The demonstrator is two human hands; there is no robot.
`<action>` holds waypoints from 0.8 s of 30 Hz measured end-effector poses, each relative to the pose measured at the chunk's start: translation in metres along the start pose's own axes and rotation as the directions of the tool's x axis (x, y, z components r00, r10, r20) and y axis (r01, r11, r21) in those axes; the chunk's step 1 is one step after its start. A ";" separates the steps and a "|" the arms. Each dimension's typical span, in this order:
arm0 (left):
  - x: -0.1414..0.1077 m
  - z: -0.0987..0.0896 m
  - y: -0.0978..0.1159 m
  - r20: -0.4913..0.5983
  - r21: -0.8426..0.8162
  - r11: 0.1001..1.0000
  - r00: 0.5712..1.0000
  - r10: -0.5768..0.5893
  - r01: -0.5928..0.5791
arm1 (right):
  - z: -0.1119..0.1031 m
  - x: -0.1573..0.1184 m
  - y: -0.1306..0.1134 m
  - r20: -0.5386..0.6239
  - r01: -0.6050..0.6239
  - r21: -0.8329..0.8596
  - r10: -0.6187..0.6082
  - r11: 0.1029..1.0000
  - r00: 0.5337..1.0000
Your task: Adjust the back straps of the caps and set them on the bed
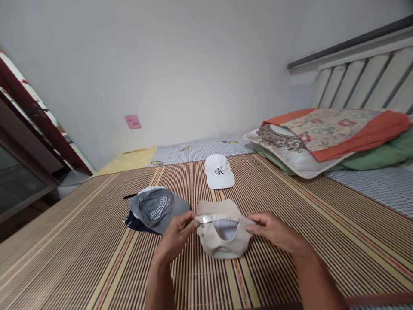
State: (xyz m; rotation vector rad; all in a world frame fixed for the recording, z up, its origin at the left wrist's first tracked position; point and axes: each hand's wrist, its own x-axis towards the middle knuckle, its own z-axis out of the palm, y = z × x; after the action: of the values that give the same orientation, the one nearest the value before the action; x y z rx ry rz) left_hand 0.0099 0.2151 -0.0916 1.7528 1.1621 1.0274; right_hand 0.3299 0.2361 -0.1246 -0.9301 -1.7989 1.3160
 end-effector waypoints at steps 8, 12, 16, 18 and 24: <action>-0.015 -0.006 0.024 0.098 -0.338 0.939 0.995 -0.025 0.057 | 0.000 -0.012 -0.020 0.015 -0.008 0.096 0.007 0.995 1.000; -0.025 -0.005 0.025 0.145 -0.589 0.801 0.989 -0.019 0.102 | 0.007 -0.022 -0.033 -0.030 -0.035 0.233 0.043 0.972 0.999; -0.022 0.009 0.017 0.105 -0.794 0.605 0.993 0.046 0.056 | 0.012 -0.025 -0.038 0.013 -0.034 0.321 0.032 0.947 0.999; -0.017 0.017 0.015 0.070 -0.843 0.536 0.997 0.021 0.048 | 0.013 -0.027 -0.037 -0.033 -0.046 0.366 0.063 0.929 0.997; -0.005 0.034 0.018 -0.054 -0.857 0.514 0.986 -0.161 0.037 | 0.013 -0.039 -0.031 -0.259 0.050 0.433 0.071 0.900 0.963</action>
State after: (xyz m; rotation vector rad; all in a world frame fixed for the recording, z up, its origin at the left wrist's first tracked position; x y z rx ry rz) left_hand 0.0451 0.1998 -0.0886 0.8019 0.5916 1.3432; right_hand 0.3333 0.1892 -0.1028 -0.8194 -1.2205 1.4426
